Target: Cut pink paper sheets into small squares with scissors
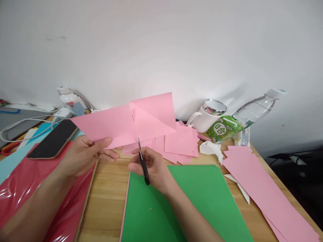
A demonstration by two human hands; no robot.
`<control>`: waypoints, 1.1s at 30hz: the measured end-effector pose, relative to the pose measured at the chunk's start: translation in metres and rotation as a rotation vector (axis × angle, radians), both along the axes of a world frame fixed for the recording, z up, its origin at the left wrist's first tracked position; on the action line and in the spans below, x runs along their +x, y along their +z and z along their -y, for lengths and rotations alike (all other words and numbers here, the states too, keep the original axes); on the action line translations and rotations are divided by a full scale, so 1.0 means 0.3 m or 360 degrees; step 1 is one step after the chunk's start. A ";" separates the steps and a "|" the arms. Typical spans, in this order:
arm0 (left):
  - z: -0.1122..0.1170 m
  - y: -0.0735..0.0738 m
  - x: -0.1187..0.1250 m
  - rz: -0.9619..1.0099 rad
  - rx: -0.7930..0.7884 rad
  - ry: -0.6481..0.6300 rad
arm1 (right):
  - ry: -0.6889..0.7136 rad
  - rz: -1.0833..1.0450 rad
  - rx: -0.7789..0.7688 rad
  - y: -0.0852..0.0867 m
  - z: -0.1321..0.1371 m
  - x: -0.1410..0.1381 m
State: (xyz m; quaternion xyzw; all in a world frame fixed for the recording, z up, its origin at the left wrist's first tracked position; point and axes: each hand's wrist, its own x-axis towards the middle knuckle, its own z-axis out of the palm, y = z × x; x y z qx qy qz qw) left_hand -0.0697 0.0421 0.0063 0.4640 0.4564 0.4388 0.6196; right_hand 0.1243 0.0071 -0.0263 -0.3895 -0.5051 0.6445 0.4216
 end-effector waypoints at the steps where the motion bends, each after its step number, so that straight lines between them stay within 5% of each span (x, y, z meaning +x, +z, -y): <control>1: -0.001 -0.001 0.000 -0.0010 0.0007 -0.0020 | -0.0015 0.0013 -0.0014 0.003 0.000 0.000; 33: 0.007 -0.004 0.003 -0.0068 0.0035 -0.0081 | -0.0064 0.0087 -0.0097 0.016 0.000 0.004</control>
